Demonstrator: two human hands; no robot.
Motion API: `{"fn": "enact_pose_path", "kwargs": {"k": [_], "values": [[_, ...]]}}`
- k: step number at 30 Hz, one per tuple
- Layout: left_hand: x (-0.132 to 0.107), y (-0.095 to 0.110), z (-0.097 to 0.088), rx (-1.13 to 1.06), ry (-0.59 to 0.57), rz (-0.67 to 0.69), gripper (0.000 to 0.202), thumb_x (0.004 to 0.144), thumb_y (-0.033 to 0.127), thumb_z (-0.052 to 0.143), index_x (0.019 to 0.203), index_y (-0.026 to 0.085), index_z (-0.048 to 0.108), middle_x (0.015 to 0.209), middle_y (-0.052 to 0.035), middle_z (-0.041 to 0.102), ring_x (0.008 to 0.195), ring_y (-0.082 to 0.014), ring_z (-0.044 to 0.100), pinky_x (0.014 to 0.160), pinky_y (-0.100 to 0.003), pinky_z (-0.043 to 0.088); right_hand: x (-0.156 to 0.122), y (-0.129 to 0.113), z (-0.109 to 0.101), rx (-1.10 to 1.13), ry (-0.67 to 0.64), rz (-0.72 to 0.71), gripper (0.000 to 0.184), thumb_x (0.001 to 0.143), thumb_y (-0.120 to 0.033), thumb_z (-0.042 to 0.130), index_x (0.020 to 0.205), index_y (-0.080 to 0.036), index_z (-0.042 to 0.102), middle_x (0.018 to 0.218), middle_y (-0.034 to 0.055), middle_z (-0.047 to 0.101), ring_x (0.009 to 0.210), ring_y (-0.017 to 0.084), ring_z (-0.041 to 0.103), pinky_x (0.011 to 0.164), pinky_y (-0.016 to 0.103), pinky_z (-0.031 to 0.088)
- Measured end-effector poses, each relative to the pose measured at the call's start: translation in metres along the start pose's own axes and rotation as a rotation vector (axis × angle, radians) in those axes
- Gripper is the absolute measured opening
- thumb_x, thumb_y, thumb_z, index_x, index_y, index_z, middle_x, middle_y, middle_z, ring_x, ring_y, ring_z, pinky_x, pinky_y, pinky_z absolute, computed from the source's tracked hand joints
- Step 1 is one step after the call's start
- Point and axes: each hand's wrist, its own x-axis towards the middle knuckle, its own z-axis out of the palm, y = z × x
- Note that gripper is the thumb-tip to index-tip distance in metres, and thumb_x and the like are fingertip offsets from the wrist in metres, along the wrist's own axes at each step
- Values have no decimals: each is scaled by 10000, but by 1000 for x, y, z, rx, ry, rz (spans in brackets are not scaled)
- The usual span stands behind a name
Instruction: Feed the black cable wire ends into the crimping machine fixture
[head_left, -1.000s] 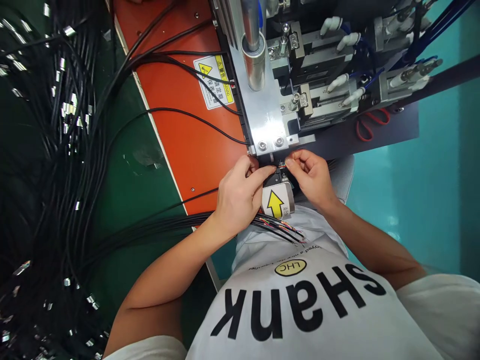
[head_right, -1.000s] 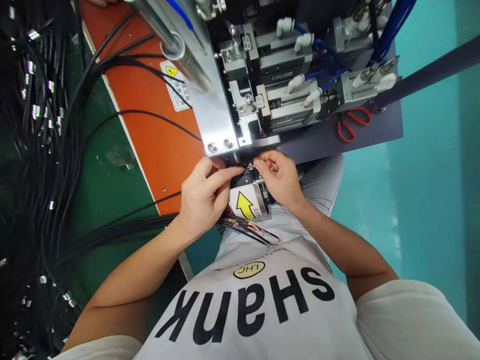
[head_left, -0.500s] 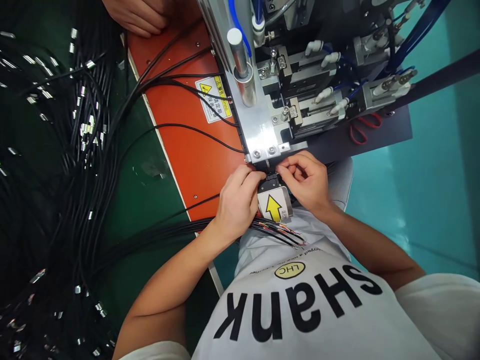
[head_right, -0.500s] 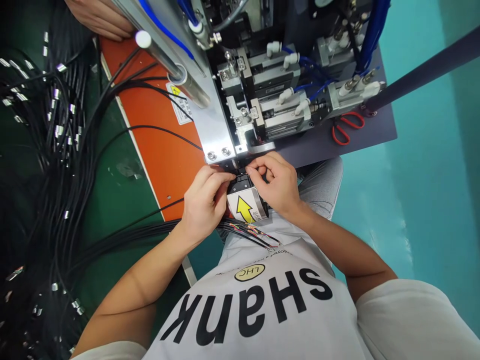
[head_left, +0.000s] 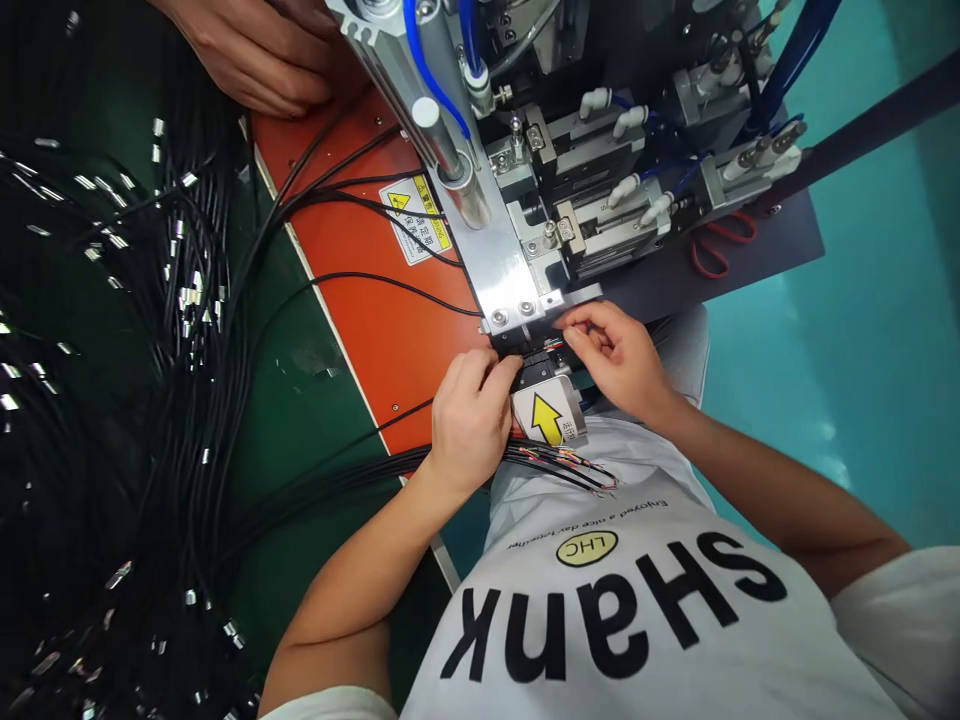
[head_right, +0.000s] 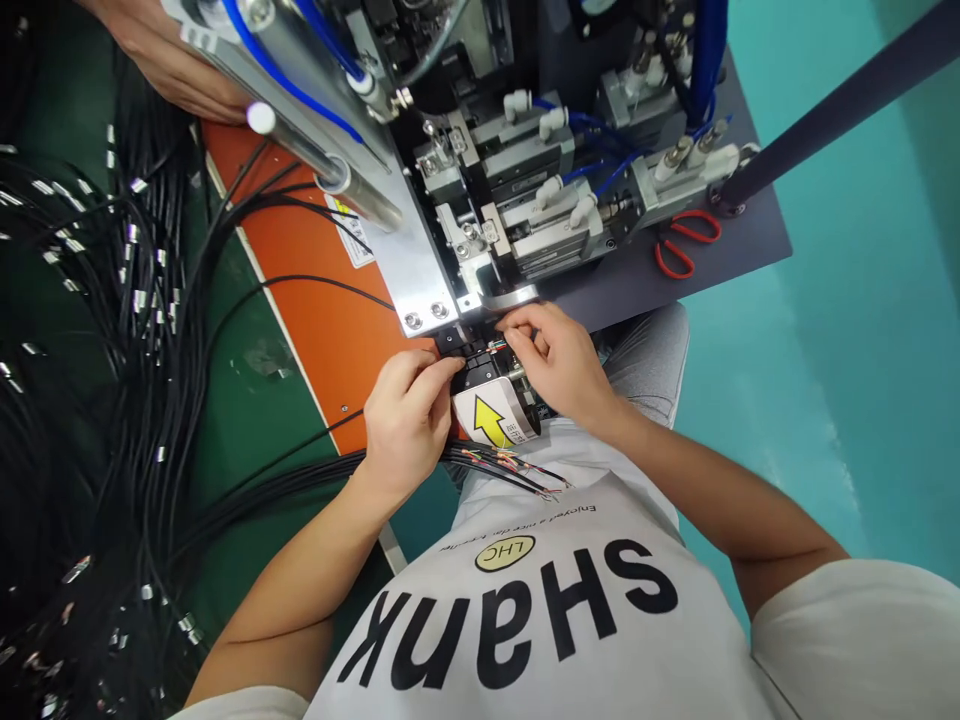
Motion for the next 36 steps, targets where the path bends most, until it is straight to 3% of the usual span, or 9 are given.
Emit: {"fn": "enact_pose_path", "kwargs": {"k": [2,4,10,15,18,23,28,33,36], "values": [[1,-1,0,-57,-13,-12,241,949,124,488,1127,179,642,982,-100,607,972,-213,569,808,-337,485,-10,2,-2,-104,59,-158,214,942,-266,563,1088,-223,714,967,52,634,761,155,555,688,301,442],[4,0,-3,-110,-16,-45,217,954,138,491,1109,181,638,991,-91,614,986,-210,578,840,-337,495,-14,7,-2,-106,73,-167,215,944,-277,569,1091,-228,719,975,50,633,735,145,545,677,300,438],[-13,0,-22,-192,-61,-196,269,963,202,515,1219,188,595,1110,-106,612,1045,-211,579,925,-357,506,2,9,3,302,-96,191,285,875,-466,663,844,-183,664,766,0,638,542,86,455,502,239,345],[-49,-4,-25,16,-59,-187,461,967,207,496,1427,197,494,1263,-177,585,1182,-294,541,1021,-472,441,9,5,10,447,-101,308,352,760,-494,769,762,-166,640,686,-9,604,554,82,461,487,219,337],[-57,-6,-23,24,-93,-169,511,973,208,472,1483,187,437,1368,-206,540,1295,-327,494,1092,-499,396,9,9,13,502,-106,320,383,741,-511,787,754,-159,637,662,-15,586,534,69,434,476,209,326],[-56,-4,-23,55,-106,-146,532,981,190,435,1511,212,393,1388,-189,534,1309,-319,485,1078,-494,428,6,9,12,478,-127,299,425,743,-556,781,768,-154,644,674,-18,579,519,58,414,471,205,321],[-58,-3,-27,72,-98,-154,513,988,186,401,1501,213,395,1376,-183,537,1291,-310,491,1044,-483,462,-6,16,0,446,-66,311,482,848,-637,633,875,-159,688,782,3,613,522,53,444,471,209,318],[-28,-5,-23,59,-66,-229,449,1004,253,376,1439,167,451,1387,-184,518,1317,-311,458,1065,-500,453,-15,24,-8,492,55,286,418,838,-583,676,905,-171,695,755,-16,560,529,56,435,470,210,306],[-13,-7,-34,29,-31,-244,436,1012,271,350,1418,149,455,1373,-177,521,1306,-287,470,1067,-477,459,-22,16,-11,470,64,239,370,841,-552,682,904,-188,698,754,-13,559,533,69,433,466,220,314]]}}
